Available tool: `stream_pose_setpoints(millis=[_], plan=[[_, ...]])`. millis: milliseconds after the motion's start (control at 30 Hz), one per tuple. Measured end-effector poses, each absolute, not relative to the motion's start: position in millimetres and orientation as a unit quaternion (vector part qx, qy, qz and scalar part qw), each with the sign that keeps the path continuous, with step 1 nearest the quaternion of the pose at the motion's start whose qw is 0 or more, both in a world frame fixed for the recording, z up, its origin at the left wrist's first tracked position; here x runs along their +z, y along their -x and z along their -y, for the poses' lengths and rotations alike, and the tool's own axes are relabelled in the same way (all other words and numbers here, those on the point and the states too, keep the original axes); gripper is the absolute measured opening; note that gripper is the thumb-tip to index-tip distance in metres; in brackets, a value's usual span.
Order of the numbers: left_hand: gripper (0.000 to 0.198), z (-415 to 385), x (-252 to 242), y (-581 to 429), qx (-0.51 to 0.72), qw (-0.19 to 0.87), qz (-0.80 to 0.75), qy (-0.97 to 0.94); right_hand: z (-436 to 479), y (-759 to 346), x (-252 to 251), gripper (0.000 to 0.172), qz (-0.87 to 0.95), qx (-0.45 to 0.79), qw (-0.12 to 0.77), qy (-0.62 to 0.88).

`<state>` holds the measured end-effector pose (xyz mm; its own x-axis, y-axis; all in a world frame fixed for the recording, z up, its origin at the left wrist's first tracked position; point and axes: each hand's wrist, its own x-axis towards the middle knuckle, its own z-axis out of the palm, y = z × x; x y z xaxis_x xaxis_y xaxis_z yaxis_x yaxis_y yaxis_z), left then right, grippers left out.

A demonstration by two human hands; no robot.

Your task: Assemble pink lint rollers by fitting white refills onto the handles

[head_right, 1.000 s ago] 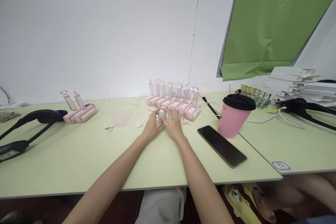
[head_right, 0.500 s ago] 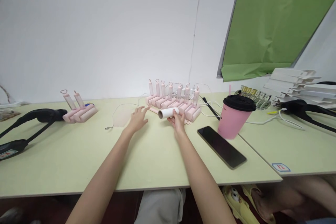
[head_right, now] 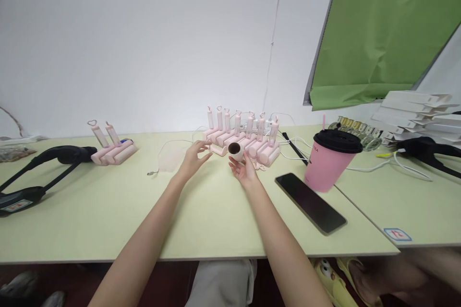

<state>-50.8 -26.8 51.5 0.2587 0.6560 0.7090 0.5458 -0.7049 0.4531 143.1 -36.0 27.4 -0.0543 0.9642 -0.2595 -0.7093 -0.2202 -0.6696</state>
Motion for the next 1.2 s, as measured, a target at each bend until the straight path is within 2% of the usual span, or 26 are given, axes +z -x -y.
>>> stream_pose_setpoints(millis=[100,200,433,767,1033,1200], plan=[[0.041,45,66,27,0.547,0.018,-0.303,-0.780,40,-141,30,0.023,0.205,0.706,0.575,0.358],[0.039,58,69,13,0.560,-0.049,-0.269,-0.782,41,-137,32,0.024,0.217,0.706,0.567,0.364],[0.026,56,59,10,0.480,-0.169,-0.327,-0.796,43,-131,31,0.022,0.238,0.702,0.550,0.384],[0.036,42,45,14,0.450,-0.265,-0.302,-0.798,44,-129,30,0.021,0.237,0.701,0.550,0.387],[0.035,40,40,13,0.453,-0.266,-0.248,-0.814,44,-127,28,0.024,0.253,0.717,0.544,0.355],[0.036,39,41,14,0.463,-0.265,-0.276,-0.800,41,-127,26,0.023,0.239,0.715,0.564,0.338]])
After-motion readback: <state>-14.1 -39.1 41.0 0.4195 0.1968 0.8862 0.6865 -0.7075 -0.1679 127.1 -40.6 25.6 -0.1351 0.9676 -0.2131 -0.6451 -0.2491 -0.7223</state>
